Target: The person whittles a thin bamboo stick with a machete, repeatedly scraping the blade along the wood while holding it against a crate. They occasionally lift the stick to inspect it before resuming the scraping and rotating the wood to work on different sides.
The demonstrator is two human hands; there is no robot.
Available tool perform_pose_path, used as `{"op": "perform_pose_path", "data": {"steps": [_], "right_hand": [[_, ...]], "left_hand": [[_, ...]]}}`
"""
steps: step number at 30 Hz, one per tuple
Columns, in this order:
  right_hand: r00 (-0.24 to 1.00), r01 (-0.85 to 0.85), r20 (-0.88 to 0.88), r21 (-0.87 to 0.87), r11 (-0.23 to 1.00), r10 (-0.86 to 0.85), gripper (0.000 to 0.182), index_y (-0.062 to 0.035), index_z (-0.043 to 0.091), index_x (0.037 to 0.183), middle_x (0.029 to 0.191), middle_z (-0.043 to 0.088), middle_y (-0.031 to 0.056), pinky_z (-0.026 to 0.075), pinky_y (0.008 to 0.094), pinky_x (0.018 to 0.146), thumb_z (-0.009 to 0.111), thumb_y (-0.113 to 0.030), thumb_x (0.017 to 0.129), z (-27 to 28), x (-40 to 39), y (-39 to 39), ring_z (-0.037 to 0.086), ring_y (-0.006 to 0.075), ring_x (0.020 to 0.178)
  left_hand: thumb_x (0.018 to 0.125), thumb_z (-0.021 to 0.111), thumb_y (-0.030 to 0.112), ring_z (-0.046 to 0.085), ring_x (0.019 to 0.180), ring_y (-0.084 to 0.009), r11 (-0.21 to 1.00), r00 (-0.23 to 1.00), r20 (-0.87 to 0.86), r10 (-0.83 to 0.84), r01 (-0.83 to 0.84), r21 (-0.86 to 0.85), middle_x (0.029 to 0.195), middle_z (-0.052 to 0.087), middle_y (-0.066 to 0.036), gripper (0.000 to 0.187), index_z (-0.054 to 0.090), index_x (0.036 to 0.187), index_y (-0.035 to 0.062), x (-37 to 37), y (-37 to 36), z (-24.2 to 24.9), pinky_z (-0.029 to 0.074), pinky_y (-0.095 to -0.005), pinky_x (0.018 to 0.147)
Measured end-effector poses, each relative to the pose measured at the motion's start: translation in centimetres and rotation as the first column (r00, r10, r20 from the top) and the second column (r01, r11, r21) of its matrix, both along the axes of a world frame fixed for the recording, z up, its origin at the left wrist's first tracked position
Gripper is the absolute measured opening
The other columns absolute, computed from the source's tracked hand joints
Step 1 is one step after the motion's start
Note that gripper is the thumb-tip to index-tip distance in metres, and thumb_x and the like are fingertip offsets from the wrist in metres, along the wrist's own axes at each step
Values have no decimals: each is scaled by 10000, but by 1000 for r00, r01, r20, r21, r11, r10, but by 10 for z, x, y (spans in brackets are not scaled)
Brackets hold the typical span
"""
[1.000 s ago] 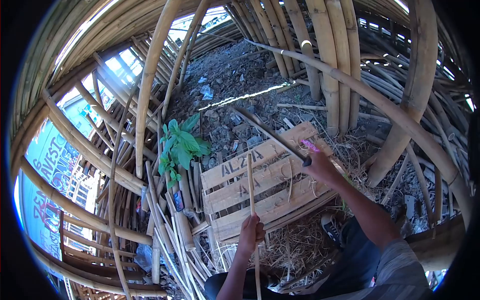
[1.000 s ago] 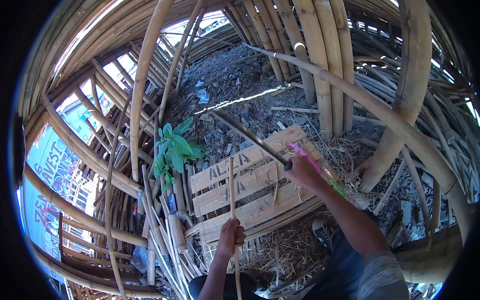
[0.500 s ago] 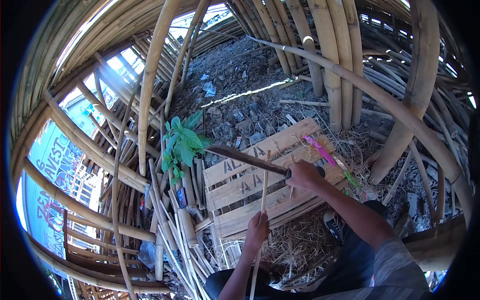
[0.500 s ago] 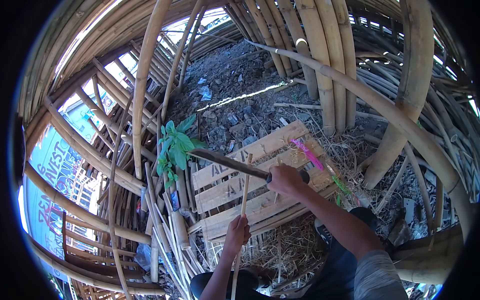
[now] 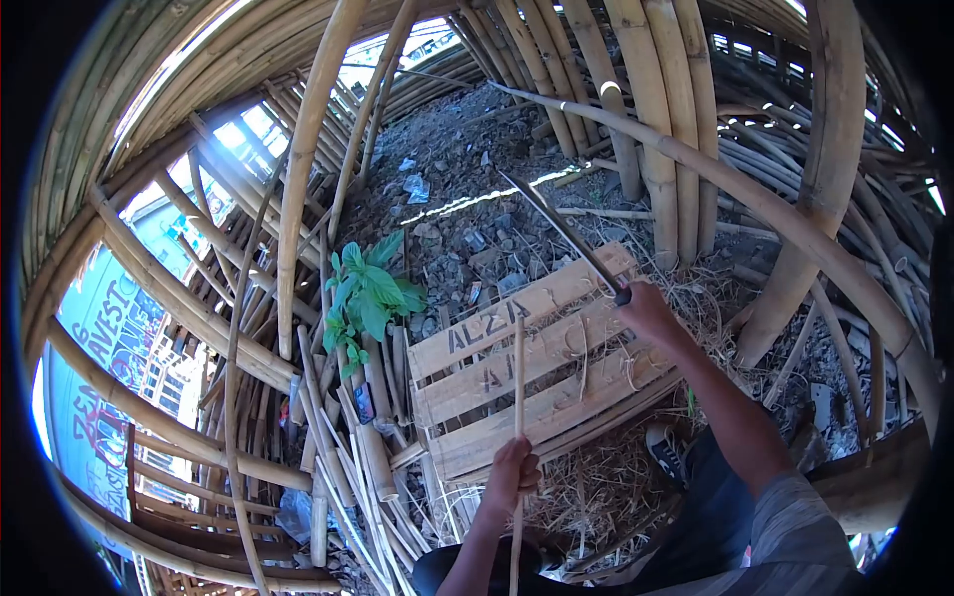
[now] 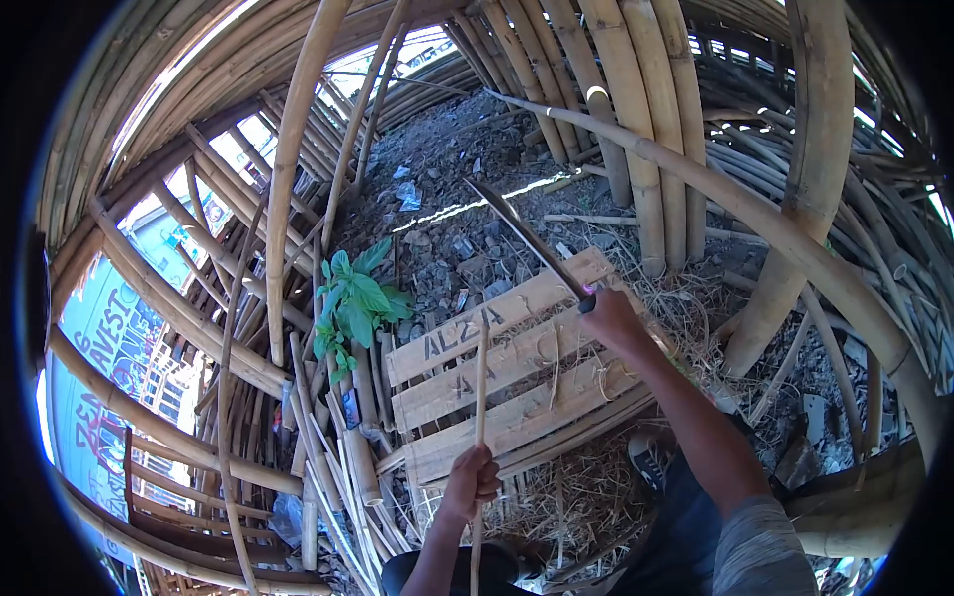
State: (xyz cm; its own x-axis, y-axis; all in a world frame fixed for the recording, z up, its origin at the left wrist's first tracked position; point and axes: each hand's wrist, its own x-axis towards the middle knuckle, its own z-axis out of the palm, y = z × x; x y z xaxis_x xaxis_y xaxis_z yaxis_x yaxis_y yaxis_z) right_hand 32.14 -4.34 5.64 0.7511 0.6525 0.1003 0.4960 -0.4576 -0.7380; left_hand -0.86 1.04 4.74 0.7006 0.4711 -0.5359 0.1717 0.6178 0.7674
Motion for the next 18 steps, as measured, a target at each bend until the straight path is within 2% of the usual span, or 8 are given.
{"op": "perform_pose_path", "data": {"steps": [3, 4, 6, 7, 12, 15, 17, 18], "right_hand": [[961, -249, 176, 216, 944, 213, 222, -24, 600, 805, 636, 607, 147, 479, 397, 596, 631, -214, 695, 30, -36, -16, 627, 309, 607], [958, -261, 179, 213, 942, 225, 222, -24, 600, 805, 636, 607, 147, 479, 397, 596, 631, -214, 695, 32, -35, -14, 627, 309, 607], [856, -186, 489, -13, 982, 169, 274, -60, 613, 844, 680, 629, 135, 494, 393, 610, 679, -275, 687, 34, -28, -13, 643, 294, 675], [846, -213, 490, -50, 976, 210, 328, -81, 621, 902, 709, 638, 124, 501, 388, 626, 699, -308, 678, 35, -24, -13, 646, 281, 708], [908, -160, 378, -86, 983, 181, 339, -68, 619, 916, 731, 646, 124, 505, 395, 653, 703, -286, 670, 40, -47, -10, 644, 297, 711], [899, -166, 411, -6, 986, 154, 357, -58, 619, 907, 723, 641, 133, 505, 393, 633, 715, -302, 665, 35, -45, -12, 643, 301, 697], [805, -169, 571, -39, 985, 161, 354, -56, 623, 893, 707, 633, 138, 503, 395, 605, 714, -321, 677, 48, -38, -17, 639, 298, 662], [804, -165, 573, -38, 986, 157, 354, -56, 623, 893, 707, 633, 138, 503, 395, 605, 714, -321, 677, 44, -36, -16, 639, 298, 662]], "left_hand": [[978, 361, 399, 206, 400, -34, 997, 994, 88, 59, -64, 50, 531, 233, 70, 341, 359, 722, 175, 6, 18, 0, 142, -216, 348], [980, 358, 397, 205, 400, -34, 994, 991, 113, 75, -84, 71, 530, 230, 70, 341, 360, 722, 174, 9, 20, 3, 139, -215, 350], [981, 354, 394, 201, 400, -34, 993, 988, 126, 92, -100, 57, 528, 228, 69, 342, 358, 721, 172, 12, 19, 8, 136, -215, 351], [983, 351, 392, 197, 400, -35, 994, 986, 143, 89, -98, 57, 527, 226, 69, 343, 356, 720, 171, 13, 19, 9, 133, -215, 352], [981, 352, 402, 185, 399, -34, 994, 985, 148, 85, -95, 61, 524, 215, 69, 350, 348, 719, 170, 12, 20, 0, 127, -217, 353], [981, 354, 403, 184, 401, -33, 993, 991, 112, 79, -88, 76, 525, 213, 70, 348, 348, 722, 171, 9, 22, -1, 125, -216, 353], [981, 354, 399, 184, 403, -31, 992, 989, 117, 86, -96, 80, 527, 215, 72, 346, 347, 721, 171, 7, 20, -3, 124, -214, 354], [981, 354, 399, 184, 403, -31, 992, 989, 120, 82, -92, 81, 527, 215, 72, 346, 347, 721, 171, 7, 19, -3, 124, -214, 354]]}}
